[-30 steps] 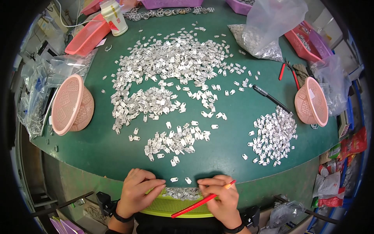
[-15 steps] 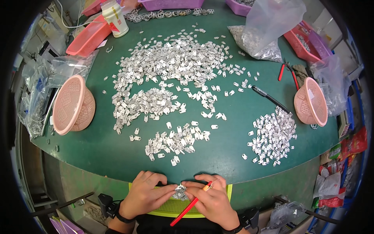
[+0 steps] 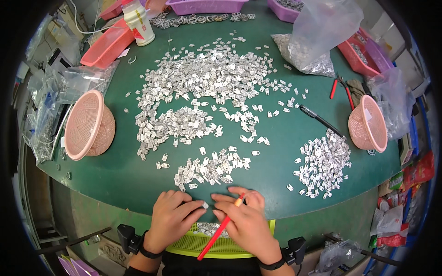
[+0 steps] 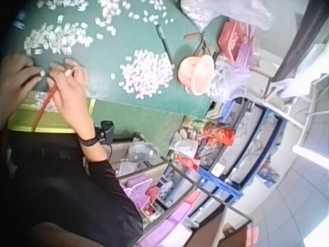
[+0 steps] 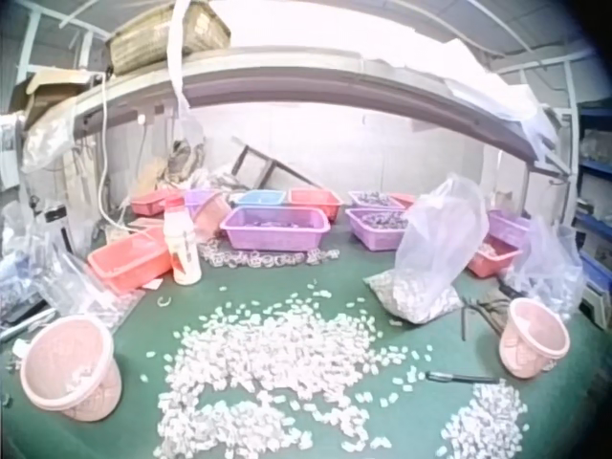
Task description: Sorting and arranging a large pile of small silver metal clips on a green workbench using hands and a pen.
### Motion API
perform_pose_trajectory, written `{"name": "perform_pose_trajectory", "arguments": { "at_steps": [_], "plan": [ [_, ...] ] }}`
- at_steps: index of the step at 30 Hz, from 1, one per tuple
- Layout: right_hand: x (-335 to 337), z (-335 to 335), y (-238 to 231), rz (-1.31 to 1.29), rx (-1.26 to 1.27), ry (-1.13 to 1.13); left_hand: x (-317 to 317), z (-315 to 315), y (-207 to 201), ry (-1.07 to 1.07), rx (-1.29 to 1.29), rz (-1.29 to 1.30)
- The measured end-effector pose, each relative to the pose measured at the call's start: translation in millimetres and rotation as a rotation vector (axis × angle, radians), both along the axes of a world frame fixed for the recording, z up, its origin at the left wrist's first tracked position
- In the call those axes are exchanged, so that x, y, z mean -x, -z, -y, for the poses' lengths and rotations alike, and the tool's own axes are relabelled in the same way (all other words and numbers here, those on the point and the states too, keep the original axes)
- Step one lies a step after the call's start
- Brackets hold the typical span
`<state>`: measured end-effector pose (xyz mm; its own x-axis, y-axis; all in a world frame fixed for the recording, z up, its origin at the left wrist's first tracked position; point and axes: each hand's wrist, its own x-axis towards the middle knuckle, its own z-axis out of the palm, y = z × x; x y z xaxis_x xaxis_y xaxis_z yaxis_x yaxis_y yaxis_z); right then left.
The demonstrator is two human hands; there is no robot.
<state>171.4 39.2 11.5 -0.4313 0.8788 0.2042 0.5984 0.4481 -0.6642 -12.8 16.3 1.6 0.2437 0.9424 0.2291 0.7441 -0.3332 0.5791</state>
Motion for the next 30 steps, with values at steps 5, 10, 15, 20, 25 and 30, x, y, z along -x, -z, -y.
{"name": "perform_pose_trajectory", "arguments": {
  "at_steps": [5,10,15,20,25,30],
  "plan": [
    [-3.4,7.0,7.8,-0.189,0.009,0.157,-0.6,0.6,-2.4,-0.04,0.044,0.097],
    [4.0,4.9,6.8,-0.173,0.042,0.227,-2.1,-2.2,-1.2,0.025,0.016,0.077],
    [7.7,2.8,12.7,-0.149,0.033,0.193,-3.4,5.5,3.2,0.054,-0.071,0.03],
    [4.9,5.7,12.7,-0.18,-0.019,0.131,-0.4,7.6,0.3,0.138,-0.071,0.026],
    [6.3,6.5,15.2,-0.181,-0.034,0.114,1.5,10.7,3.9,0.076,-0.014,0.088],
    [3.4,7.3,12.7,-0.254,0.024,0.133,5.4,9.3,-0.9,0.276,0.026,0.092]
  ]
}}
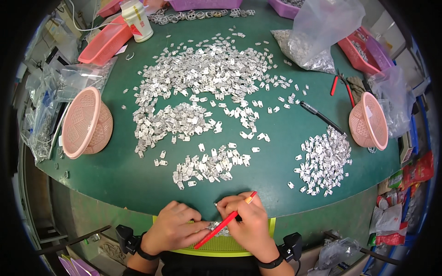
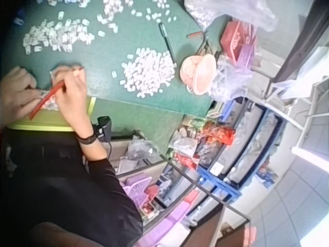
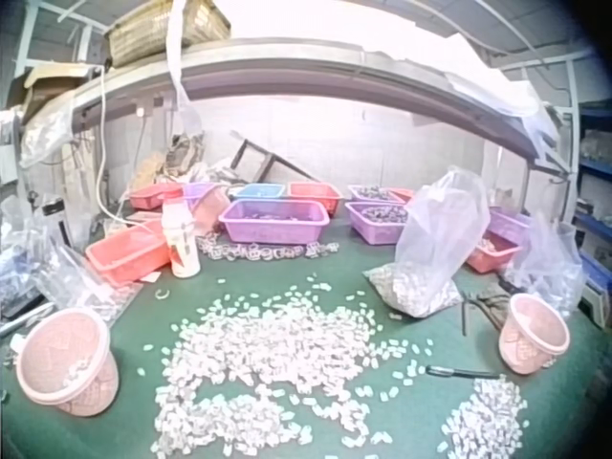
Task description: Sorting and arranging a large pile of small silver metal clips on a green workbench using hands and a pen.
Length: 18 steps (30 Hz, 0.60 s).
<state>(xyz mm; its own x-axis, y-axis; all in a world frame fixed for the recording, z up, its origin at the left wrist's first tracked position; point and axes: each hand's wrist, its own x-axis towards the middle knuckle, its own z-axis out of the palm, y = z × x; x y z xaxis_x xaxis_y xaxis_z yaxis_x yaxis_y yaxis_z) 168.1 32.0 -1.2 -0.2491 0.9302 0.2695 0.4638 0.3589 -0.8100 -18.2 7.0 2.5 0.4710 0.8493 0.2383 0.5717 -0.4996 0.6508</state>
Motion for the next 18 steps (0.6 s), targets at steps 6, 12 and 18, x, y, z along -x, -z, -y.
{"name": "perform_pose_trajectory", "arguments": {
  "at_steps": [6,12,18],
  "plan": [
    [-8.0,-4.1,-5.1,0.032,0.037,-0.052,-3.7,0.7,5.1,-0.099,-0.042,0.046],
    [-20.2,6.9,-0.6,-0.393,0.167,0.196,-22.4,-11.8,4.4,-0.186,-0.076,0.009],
    [-15.6,8.0,-5.1,-0.361,0.155,0.244,-21.9,-20.1,1.3,-0.184,-0.088,0.027]
  ]
}}
